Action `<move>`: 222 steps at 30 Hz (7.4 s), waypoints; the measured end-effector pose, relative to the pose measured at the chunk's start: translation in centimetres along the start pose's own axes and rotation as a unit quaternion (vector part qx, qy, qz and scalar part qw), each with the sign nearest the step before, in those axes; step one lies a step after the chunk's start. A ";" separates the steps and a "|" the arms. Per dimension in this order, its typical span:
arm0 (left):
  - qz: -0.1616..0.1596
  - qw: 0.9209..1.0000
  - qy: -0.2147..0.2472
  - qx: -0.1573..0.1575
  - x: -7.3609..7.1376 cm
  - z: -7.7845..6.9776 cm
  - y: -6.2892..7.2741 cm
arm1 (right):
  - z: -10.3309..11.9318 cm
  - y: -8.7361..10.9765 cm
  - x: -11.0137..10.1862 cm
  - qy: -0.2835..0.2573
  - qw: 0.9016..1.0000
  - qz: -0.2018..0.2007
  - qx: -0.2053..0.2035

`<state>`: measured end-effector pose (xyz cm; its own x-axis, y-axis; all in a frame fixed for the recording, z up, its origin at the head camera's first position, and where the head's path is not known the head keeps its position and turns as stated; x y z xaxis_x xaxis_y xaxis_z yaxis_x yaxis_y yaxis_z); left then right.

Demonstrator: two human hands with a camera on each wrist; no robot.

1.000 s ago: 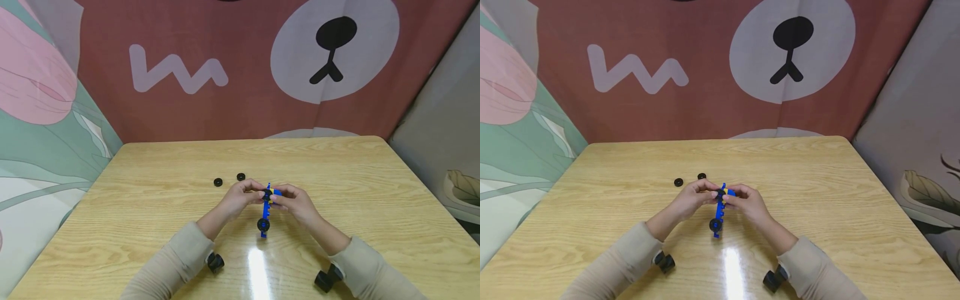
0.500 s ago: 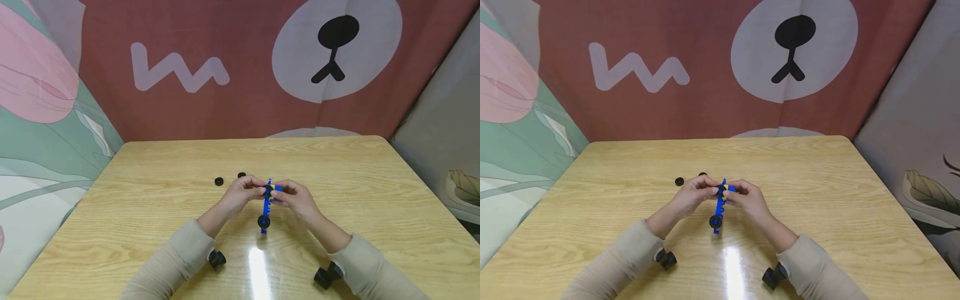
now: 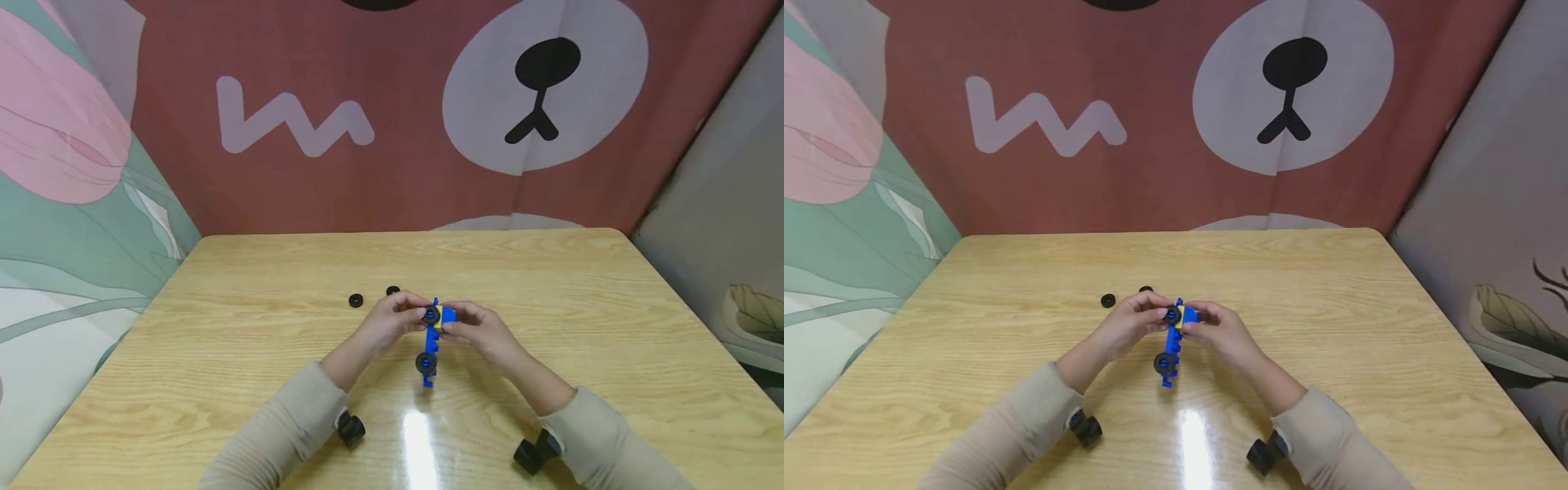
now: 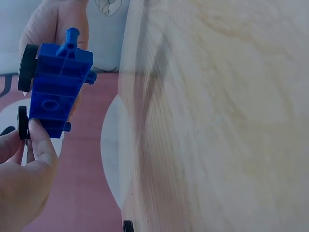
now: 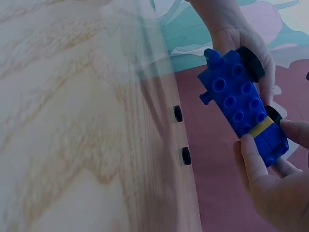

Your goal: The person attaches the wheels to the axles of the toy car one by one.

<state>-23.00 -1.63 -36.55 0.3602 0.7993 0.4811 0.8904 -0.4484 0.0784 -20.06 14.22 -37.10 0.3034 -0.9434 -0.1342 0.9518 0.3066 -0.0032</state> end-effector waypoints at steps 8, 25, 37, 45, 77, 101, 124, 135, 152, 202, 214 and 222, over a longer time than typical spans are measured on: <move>-0.007 1.000 -0.005 -0.004 -0.9 0.2 0.1 | 0.0 0.1 -0.2 0.027 0.999 0.022 0.009; -0.027 0.998 -0.043 -0.036 -0.5 0.9 -0.1 | 0.0 0.1 0.1 0.109 0.994 0.003 -0.016; -0.059 0.991 -0.092 -0.072 0.0 1.2 -0.4 | 0.6 0.1 0.7 0.233 0.972 -0.041 -0.012; -0.066 0.989 -0.113 -0.070 -0.1 1.2 -0.5 | 0.6 0.1 0.9 0.251 0.966 -0.050 -0.027; 0.008 0.996 0.085 0.027 -0.1 -0.3 0.1 | 0.3 0.9 1.3 0.166 0.985 0.037 0.001; 0.003 0.999 -0.044 -0.026 -2.2 -0.5 0.9 | -0.3 0.8 -1.3 0.159 0.986 -0.048 0.026; 0.032 0.998 -0.048 -0.017 -2.3 -0.3 1.3 | -1.3 0.6 -2.0 0.112 0.991 -0.072 -0.008; 0.041 0.990 -0.132 -0.024 -3.3 -0.2 1.3 | -5.8 -1.2 -3.4 0.069 0.995 -0.076 -0.016; -0.020 0.961 -0.274 -0.032 -6.9 -2.6 1.4 | -0.4 0.9 -1.9 0.092 0.993 -0.066 -0.014; -0.107 0.867 -0.484 -0.044 -11.6 -2.7 -2.0 | -0.9 1.1 -1.8 0.094 0.995 -0.036 -0.005; -0.094 0.849 -0.519 -0.039 -11.7 -2.8 -2.2 | -0.8 1.0 -1.9 0.073 0.996 -0.041 -0.008; -0.082 0.835 -0.543 -0.038 -11.4 -2.8 -2.1 | -1.0 0.9 -1.8 0.070 0.997 -0.040 -0.009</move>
<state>-29.73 -10.96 -39.77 0.3122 0.7253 -0.6136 0.9471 -0.2884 0.1410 -19.78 16.31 -37.81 0.2153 -0.9386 -0.2695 0.9716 0.2338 -0.0380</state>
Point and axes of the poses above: each hand's wrist, its own y-axis away from the middle knuckle, its own x-axis out of the palm, z = x × y, the point moved 3 cm from there along -y, towards the middle knuckle, and after that the axes turned 15 degrees about y, right-handed, at the moved point
